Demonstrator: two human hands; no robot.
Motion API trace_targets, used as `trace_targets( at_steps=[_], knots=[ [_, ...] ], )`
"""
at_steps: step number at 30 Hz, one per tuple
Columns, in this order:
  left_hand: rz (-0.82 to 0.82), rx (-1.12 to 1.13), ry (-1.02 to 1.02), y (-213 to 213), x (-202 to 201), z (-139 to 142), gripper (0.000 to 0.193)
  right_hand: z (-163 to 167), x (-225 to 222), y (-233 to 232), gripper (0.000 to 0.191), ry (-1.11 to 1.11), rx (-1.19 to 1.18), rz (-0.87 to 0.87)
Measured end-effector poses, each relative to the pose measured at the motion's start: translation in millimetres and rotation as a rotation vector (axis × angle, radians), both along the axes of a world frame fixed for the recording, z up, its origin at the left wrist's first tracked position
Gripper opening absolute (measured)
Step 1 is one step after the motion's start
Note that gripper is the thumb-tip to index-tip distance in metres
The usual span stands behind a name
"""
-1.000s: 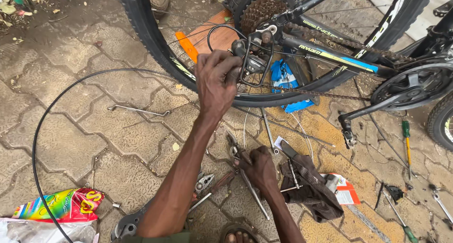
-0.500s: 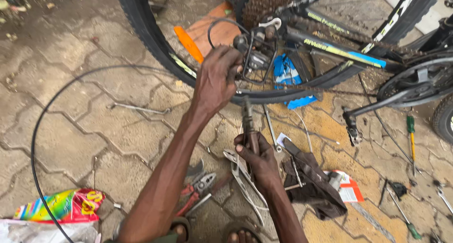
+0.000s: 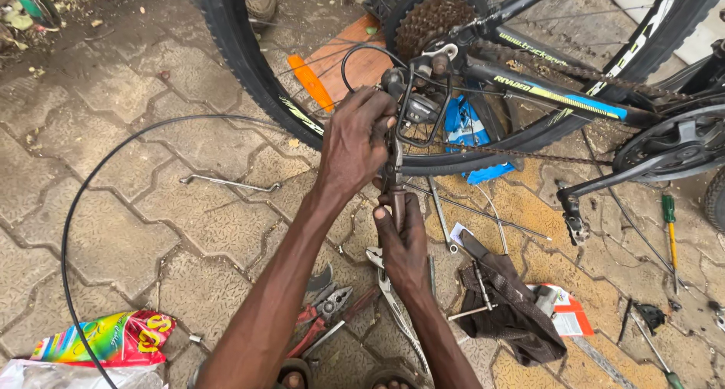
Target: The person works on the rear derailleur of a bicycle lying on the ground, routing and threading a gear cable through the derailleur. They use pliers to grip and pull the cable, adjust the cable loop, and manipulate the derailleur cage and limit parts by hand while the bike rests on a wooden board.
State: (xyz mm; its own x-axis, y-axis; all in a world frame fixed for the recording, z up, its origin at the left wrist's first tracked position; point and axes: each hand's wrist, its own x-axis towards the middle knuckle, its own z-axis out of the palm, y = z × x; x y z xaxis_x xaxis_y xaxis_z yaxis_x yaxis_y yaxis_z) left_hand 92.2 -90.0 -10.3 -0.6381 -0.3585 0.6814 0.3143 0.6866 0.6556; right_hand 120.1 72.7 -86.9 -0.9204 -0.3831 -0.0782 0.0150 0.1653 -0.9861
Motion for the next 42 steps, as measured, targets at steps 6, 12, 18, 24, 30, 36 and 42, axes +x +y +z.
trace_targets(
  at_steps=[6, 12, 18, 24, 30, 36, 42],
  knots=[
    [0.005, 0.019, -0.042, 0.0, -2.1, -0.4, 0.015, -16.4, -8.5, -8.3, 0.044, 0.063, -0.114, -0.002],
    [0.008, 0.034, -0.072, 0.5, -2.6, -1.7, 0.014, -23.7, -15.0, -14.0, 0.033, 0.381, -0.156, 0.035],
    [0.005, 0.040, -0.083, 0.7, -2.1, -2.5, 0.014, -14.7, -14.2, -20.4, 0.033, 0.129, -0.207, 0.005],
    [-0.013, 0.056, -0.111, -0.9, -0.2, -1.9, 0.012, -8.9, -21.0, -24.7, 0.035, -0.151, 0.012, 0.007],
    [0.212, -0.092, 0.034, 7.5, 11.2, 11.2, 0.083, -7.2, -32.7, -18.3, 0.041, -0.044, 0.134, 0.074],
    [0.197, -0.198, -0.381, 9.1, -1.8, 27.2, 0.127, -15.8, -33.8, -19.1, 0.032, -0.066, 0.032, 0.086],
    [0.206, -0.261, -0.504, 7.1, -3.0, 28.4, 0.121, -20.1, -34.0, -25.7, 0.020, -0.064, 0.028, 0.113]
  ],
)
